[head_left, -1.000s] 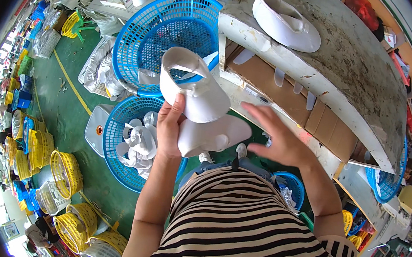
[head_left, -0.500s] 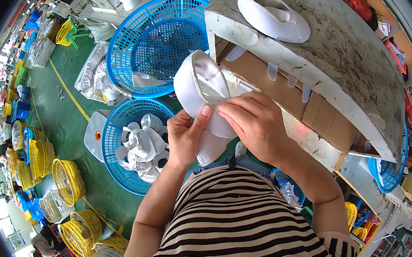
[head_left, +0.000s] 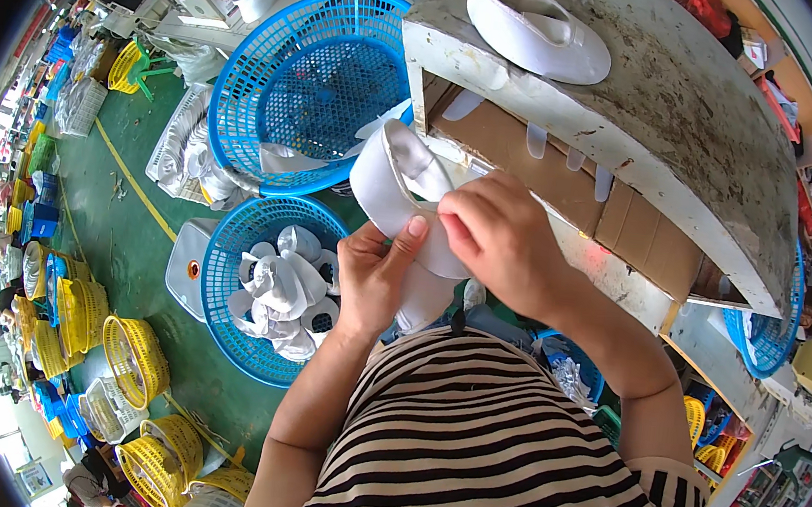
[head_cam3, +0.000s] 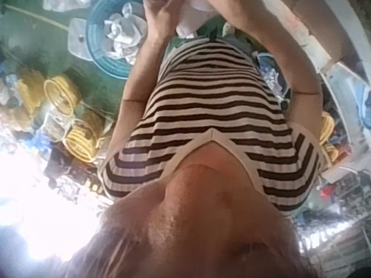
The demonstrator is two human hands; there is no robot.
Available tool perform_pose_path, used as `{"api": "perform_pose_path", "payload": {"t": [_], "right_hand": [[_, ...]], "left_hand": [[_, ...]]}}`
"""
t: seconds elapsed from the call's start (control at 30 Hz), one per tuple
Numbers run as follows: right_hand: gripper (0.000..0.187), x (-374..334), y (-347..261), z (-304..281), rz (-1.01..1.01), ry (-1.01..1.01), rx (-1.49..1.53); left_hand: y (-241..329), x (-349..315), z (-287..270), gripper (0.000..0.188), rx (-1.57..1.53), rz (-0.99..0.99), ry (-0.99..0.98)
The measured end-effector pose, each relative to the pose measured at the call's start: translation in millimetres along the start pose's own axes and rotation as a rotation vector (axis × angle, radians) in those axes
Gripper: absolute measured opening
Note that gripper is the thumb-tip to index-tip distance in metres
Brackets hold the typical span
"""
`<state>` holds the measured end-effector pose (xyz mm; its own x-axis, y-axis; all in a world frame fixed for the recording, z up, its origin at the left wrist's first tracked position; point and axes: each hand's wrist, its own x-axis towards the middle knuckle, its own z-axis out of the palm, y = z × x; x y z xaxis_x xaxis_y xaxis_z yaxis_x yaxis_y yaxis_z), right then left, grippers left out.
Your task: The person is seen inspecting and sorting white shoe components (likely heels or inner supports) in a factory environment.
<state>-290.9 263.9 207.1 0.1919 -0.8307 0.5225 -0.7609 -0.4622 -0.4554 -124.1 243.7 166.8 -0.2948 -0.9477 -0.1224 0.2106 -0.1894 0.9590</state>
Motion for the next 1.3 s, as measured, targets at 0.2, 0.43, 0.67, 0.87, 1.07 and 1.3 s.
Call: {"api": "perform_pose_path", "payload": {"t": [0.2, 0.43, 0.67, 0.87, 1.07, 1.3], "right_hand": [[0.008, 2.9, 15.0, -11.9, 0.113, -0.126, 0.290], [0.011, 3.8, 10.9, -7.7, 0.016, -0.085, 0.102], [0.016, 3.5, 14.0, -1.1, 0.086, -0.071, 0.166], [0.014, 5.7, 23.7, -15.9, 0.481, -0.235, 0.723], [0.017, -0.2, 30.0, -15.5, 0.586, -0.199, 0.990], [0.023, -4.2, 29.0, -17.5, 0.619, -0.194, 1.019]], "left_hand": [[1.6, 2.8, -2.6, 0.023, -0.072, -0.065, -0.047], [1.7, 1.8, -0.9, 0.020, -0.017, -0.031, -0.047], [-0.8, 3.2, -3.3, 0.020, -0.023, -0.051, -0.081], [0.4, 7.5, -7.1, 0.020, -0.130, -0.069, -0.143], [1.4, 10.2, -5.4, 0.021, -0.254, -0.115, -0.174], [2.0, 12.0, -6.1, 0.022, -0.228, -0.093, -0.196]]}}
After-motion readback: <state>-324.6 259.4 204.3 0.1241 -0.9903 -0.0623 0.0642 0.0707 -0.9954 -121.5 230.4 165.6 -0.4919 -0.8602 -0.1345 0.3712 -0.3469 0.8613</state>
